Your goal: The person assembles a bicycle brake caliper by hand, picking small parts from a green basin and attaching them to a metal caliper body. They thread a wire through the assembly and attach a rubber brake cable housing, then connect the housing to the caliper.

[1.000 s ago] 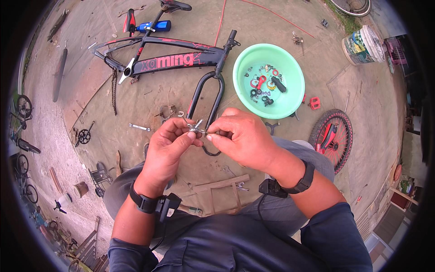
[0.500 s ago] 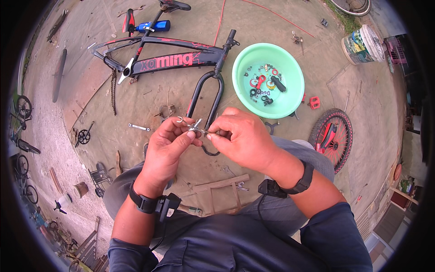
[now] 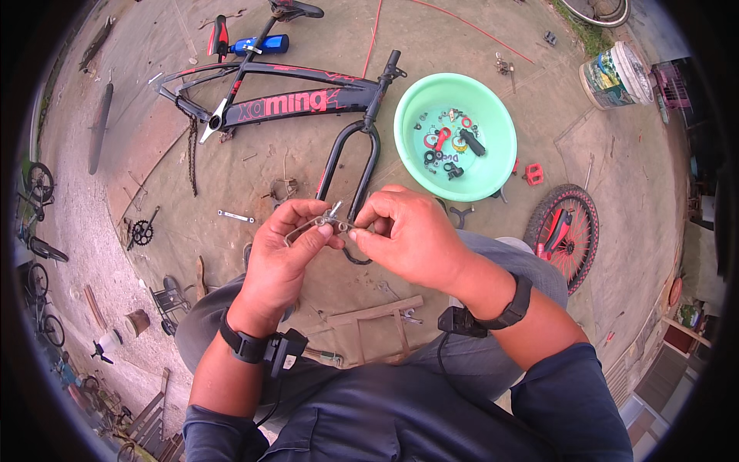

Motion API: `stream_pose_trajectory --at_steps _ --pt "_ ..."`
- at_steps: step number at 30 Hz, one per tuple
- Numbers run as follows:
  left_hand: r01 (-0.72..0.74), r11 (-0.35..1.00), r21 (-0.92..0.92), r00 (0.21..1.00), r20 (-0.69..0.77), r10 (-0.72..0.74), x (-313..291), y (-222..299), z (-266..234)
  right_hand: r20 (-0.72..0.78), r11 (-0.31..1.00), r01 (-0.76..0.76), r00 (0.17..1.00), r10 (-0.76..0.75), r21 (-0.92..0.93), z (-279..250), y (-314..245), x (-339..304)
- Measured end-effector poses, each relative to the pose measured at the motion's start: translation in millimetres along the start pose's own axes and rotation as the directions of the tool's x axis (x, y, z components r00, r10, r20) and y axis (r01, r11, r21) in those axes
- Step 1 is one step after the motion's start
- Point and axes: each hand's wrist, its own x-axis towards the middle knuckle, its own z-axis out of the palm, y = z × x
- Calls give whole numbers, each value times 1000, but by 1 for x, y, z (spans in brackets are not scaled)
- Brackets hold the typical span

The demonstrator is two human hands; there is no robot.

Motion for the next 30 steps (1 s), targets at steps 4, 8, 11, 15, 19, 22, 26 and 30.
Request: stream_pose_trajectory --at_steps 4,8,11,15,19,22,26,30 --pt "-5 1000 -2 1000 4 5 0 0 0 6 1000 -8 1000 8 6 0 0 0" --pt "-1 1000 -5 1000 -3 1 0 0 0 10 1000 -19 1000 19 17 0 1 0" --pt "-7 1000 -26 1000 -14 7 0 -2 1 10 1000 -15 1000 15 9 0 1 1" --pt "-9 998 -67 1000 14 10 1 -2 0 13 999 -29 1000 29 27 0 0 1" --pt "-15 995 -102 999 36 19 1 -4 -2 24 998 -46 999 45 37 0 -1 1" --pt "-24 993 -120 999 32 28 1 -5 -3 15 999 -21 1000 21 30 0 -1 1" --pt "-16 991 -132 1000 20 19 1 -5 -3 35 998 -28 999 26 59 0 0 1" --pt "-21 992 -126 1000 11 22 1 -6 -1 41 998 -6 999 3 61 0 2 1"
